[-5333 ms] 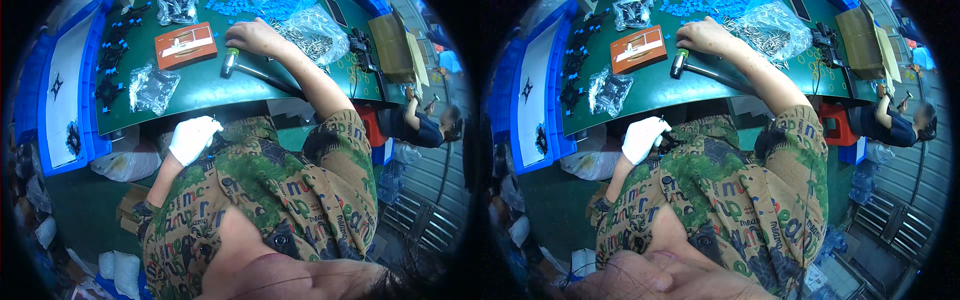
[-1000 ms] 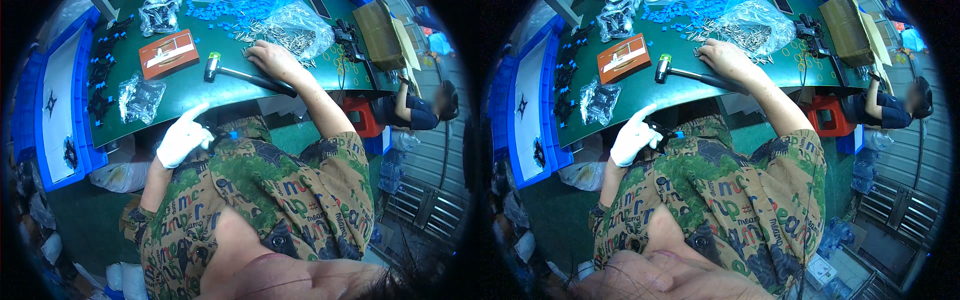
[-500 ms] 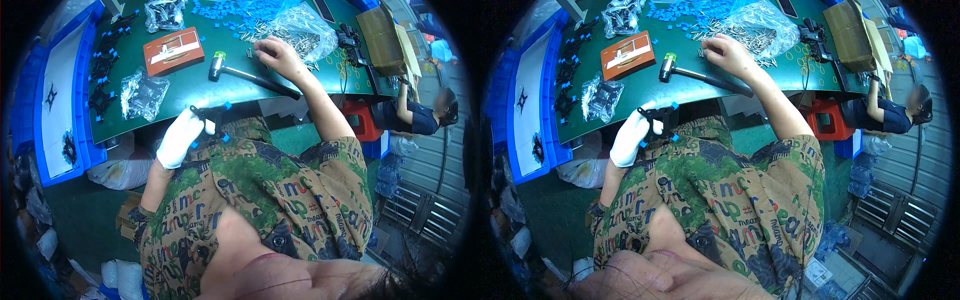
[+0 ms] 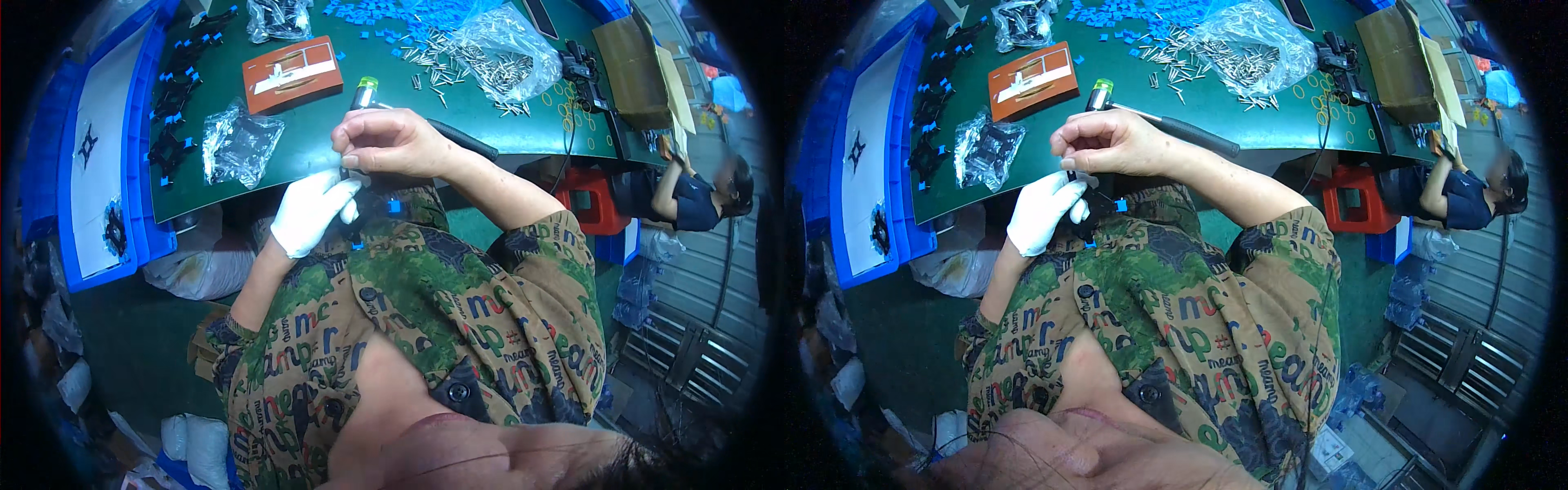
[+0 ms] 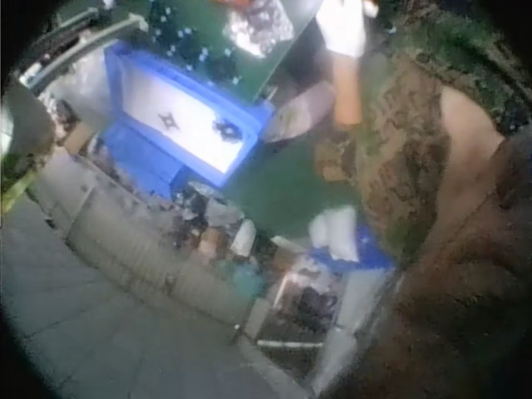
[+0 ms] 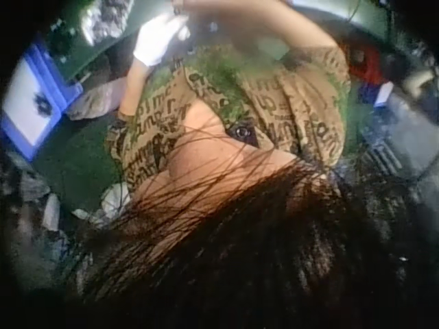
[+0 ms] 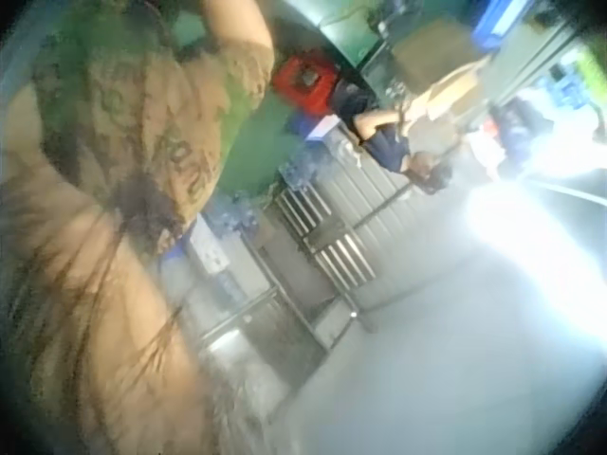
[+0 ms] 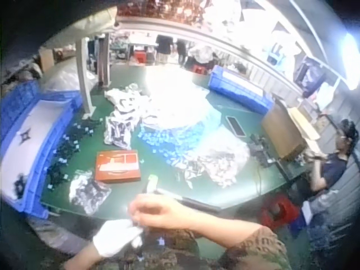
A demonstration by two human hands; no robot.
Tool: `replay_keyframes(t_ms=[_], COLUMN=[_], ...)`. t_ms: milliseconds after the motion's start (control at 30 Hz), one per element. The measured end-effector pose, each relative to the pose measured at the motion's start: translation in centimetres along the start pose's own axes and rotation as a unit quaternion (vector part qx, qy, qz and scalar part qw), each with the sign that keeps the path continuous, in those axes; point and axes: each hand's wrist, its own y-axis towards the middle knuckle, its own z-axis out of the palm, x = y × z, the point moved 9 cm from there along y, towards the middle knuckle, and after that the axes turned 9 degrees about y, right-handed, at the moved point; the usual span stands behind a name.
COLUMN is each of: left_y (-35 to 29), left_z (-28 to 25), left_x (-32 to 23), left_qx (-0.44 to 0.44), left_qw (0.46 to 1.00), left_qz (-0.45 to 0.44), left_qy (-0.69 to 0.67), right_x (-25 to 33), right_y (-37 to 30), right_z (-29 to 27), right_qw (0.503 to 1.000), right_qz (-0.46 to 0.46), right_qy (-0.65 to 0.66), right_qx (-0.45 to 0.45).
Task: The person assembles small hardware components at a workbench. They pick up black plastic parts and metal pins, insert the pins into the plastic parts, and use a hammer to secure them. The person then places the assembled units into a clear plastic bag.
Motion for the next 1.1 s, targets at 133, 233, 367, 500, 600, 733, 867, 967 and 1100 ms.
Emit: replay_keyframes(t_ms=[133,233,367,500,600,733,867,967,1100], left_y=[-0.3,-0.2,0.0,-0.1,0.0,0.1,-0.3,-0.9,-1.4], left_z=[-0.2,0.0,-0.2,-0.4,-0.4,-0.4,-0.8,-0.5,-0.5], left_x=[-0.6,0.3,0.0,0.3,-0.2,0.7,1.1,2.7,3.2], left_qx=[0.000,0.004,0.000,-0.017,-0.013,0.003,-0.032,0.019,0.027], left_qw=[1.000,1.000,0.996,0.995,0.993,0.995,0.995,0.999,0.997], left_qz=[0.009,0.009,0.041,0.063,0.081,0.078,0.054,0.015,-0.002], left_qy=[0.020,0.026,0.083,0.077,0.081,0.064,0.072,-0.043,-0.071], right_x=[-0.7,-0.8,0.7,1.5,1.4,0.7,-0.3,-0.6,-0.7], right_y=[0.0,0.1,-0.1,-0.6,-0.5,-0.5,-0.7,-1.3,-1.7], right_z=[0.3,0.4,1.2,2.0,1.8,1.7,1.4,1.7,2.7], right_qw=[1.000,0.999,0.984,0.967,0.968,0.963,0.964,0.945,0.915], right_qz=[0.025,-0.019,-0.060,-0.135,-0.117,-0.109,-0.071,-0.082,-0.128], right_qy=[-0.018,-0.037,-0.164,-0.211,-0.222,-0.246,-0.253,-0.314,-0.379], right_qx=[0.000,0.013,0.031,0.036,0.030,0.029,0.045,0.048,0.057])
